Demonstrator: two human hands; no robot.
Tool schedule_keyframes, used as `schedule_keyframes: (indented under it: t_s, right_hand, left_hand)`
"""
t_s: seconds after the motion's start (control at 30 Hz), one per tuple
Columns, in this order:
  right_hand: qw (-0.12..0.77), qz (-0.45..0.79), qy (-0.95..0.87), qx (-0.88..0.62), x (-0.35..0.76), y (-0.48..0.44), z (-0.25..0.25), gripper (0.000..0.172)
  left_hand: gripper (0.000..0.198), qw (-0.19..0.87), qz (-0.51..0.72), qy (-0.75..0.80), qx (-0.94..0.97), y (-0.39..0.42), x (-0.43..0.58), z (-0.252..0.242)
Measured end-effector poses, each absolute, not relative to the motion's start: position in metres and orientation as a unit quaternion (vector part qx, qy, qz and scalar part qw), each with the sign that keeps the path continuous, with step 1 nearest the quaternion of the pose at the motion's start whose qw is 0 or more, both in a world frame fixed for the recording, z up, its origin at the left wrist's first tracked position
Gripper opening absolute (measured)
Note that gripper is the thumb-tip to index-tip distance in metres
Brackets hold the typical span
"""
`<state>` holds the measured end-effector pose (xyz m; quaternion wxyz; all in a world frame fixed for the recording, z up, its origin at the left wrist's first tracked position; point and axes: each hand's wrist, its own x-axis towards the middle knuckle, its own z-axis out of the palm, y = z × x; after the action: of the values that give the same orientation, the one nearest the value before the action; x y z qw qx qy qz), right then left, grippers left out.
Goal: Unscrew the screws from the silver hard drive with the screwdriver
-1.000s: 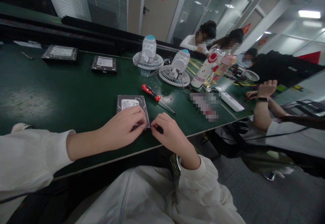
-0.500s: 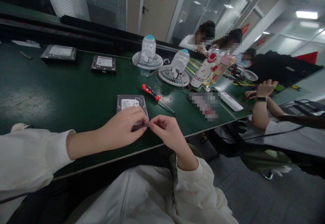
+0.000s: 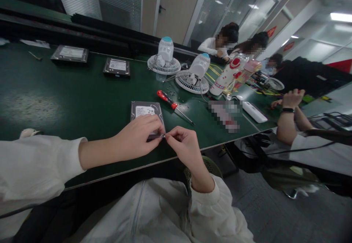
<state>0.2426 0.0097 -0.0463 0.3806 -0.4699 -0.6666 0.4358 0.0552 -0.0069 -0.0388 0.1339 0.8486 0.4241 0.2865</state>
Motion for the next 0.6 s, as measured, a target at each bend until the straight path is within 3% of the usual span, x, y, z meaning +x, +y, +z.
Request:
schedule_keyframes:
  t_s: [0.6]
  right_hand:
    - [0.382,0.437,-0.656,-0.483,0.2409,0.0138,-0.0468,0.013]
  left_hand:
    - [0.005,0.126,0.289,0.423,0.85,-0.0071,0.0544,-0.0389]
